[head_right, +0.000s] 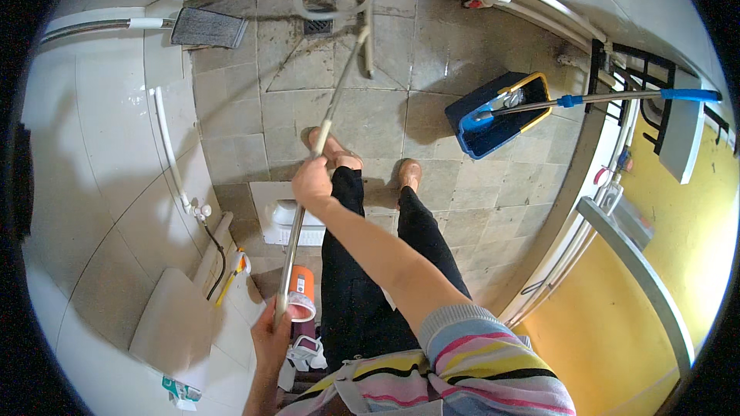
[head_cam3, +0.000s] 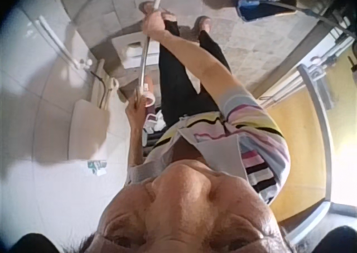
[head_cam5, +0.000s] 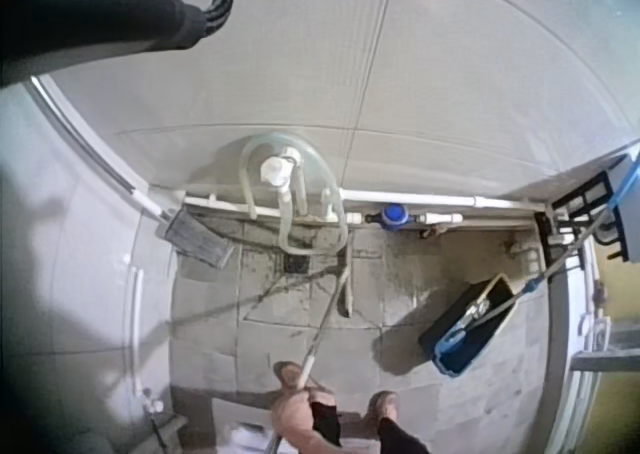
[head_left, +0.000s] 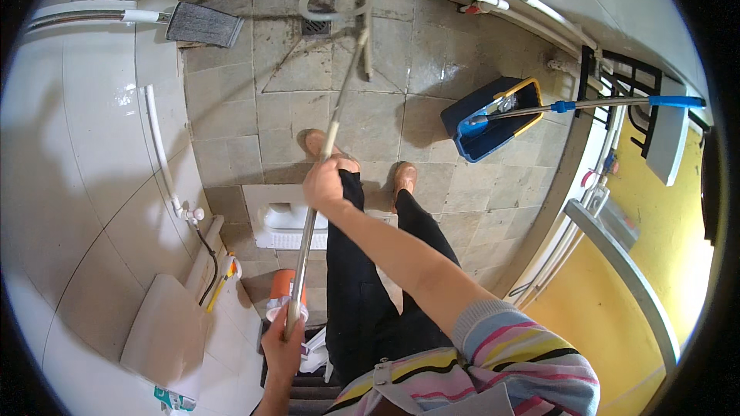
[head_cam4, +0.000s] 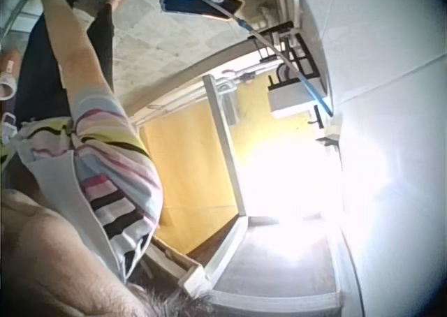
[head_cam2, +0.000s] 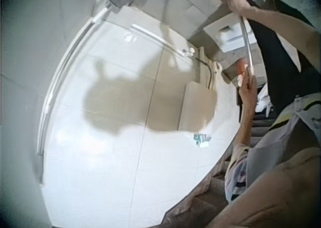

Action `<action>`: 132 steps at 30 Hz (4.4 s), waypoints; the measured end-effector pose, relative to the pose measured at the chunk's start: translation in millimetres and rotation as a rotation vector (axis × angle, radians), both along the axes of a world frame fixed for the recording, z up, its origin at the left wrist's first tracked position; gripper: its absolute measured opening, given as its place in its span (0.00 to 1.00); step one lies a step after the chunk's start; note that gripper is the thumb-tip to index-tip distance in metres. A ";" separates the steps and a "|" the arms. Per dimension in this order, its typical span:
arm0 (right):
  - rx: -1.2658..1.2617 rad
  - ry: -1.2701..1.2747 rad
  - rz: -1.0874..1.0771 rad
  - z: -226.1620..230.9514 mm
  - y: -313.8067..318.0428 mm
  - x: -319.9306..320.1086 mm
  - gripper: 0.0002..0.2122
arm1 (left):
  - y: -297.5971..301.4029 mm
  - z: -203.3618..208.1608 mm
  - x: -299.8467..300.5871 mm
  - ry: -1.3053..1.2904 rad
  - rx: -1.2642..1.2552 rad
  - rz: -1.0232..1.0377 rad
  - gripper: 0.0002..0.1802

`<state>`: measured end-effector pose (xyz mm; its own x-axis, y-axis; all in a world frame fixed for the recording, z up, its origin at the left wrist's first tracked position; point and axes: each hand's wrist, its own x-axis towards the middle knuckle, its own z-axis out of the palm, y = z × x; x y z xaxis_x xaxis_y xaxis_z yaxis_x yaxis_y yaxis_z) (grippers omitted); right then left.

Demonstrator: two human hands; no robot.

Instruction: The person cleans a tiled bathroom floor using a squeegee to push water and debris toward a squat toilet. They then use a mop and a blue mop bucket to scrub and wring the mop head, continuing to clean the floor area.

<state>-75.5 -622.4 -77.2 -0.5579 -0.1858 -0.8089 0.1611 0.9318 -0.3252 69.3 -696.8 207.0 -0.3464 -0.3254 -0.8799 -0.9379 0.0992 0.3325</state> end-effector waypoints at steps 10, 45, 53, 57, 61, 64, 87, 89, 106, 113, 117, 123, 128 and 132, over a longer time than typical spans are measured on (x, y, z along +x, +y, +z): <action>-0.544 -0.513 -1.253 63.4 7.4 81.4 0.14 | -1.4 49.8 90.3 -0.064 -0.272 -0.260 0.20; -0.516 -0.351 -0.875 77.6 -13.5 -31.0 0.19 | 23.8 85.7 -44.8 -0.377 0.694 0.824 0.18; -0.756 -0.451 -0.928 45.5 -28.5 -54.6 0.17 | 43.1 46.0 -50.6 -0.296 0.648 0.822 0.15; -0.593 -0.453 -1.044 52.4 2.2 -27.6 0.18 | 47.5 54.0 -39.1 -0.348 0.627 0.632 0.14; -0.572 -0.439 -1.033 65.4 14.5 -2.0 0.18 | 46.2 75.6 -13.8 -0.353 0.632 0.592 0.17; -0.666 -0.474 -1.002 67.9 12.2 18.2 0.20 | 50.7 81.1 24.1 -0.305 0.616 0.665 0.13; -0.349 -0.453 -0.802 1.1 -28.6 47.8 0.25 | -18.4 3.6 67.6 -0.203 -0.282 -0.538 0.14; -0.378 -0.332 -0.788 2.9 -24.5 36.7 0.26 | -14.3 -2.0 62.0 -0.171 -0.275 -0.541 0.15; -0.582 -0.256 -1.219 84.2 76.0 -5.7 0.10 | 52.2 54.7 11.7 -0.200 0.578 0.291 0.16; -0.558 0.093 -1.095 94.4 85.4 -55.0 0.11 | 32.0 51.5 -37.7 -0.187 0.961 0.670 0.15; -0.364 0.230 -0.848 81.2 89.3 -51.5 0.17 | 9.5 49.7 -33.9 -0.275 1.182 0.999 0.16; -0.149 0.382 -0.505 36.9 60.9 -69.4 0.17 | -12.6 -3.3 -31.5 -0.169 1.536 1.363 0.17; -0.173 0.258 -0.242 36.1 3.8 -51.6 0.20 | -18.1 10.8 -0.3 -0.021 1.539 1.568 0.17; -0.199 0.224 -0.208 57.8 -22.2 -33.4 0.19 | -15.7 34.7 17.0 -0.005 1.438 1.784 0.17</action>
<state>-108.9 -644.7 -19.4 -0.7598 -0.1910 -0.6215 0.2448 0.8014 -0.5457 86.3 -712.4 241.8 -0.5185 0.4303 -0.7389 0.2168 -0.7697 -0.6004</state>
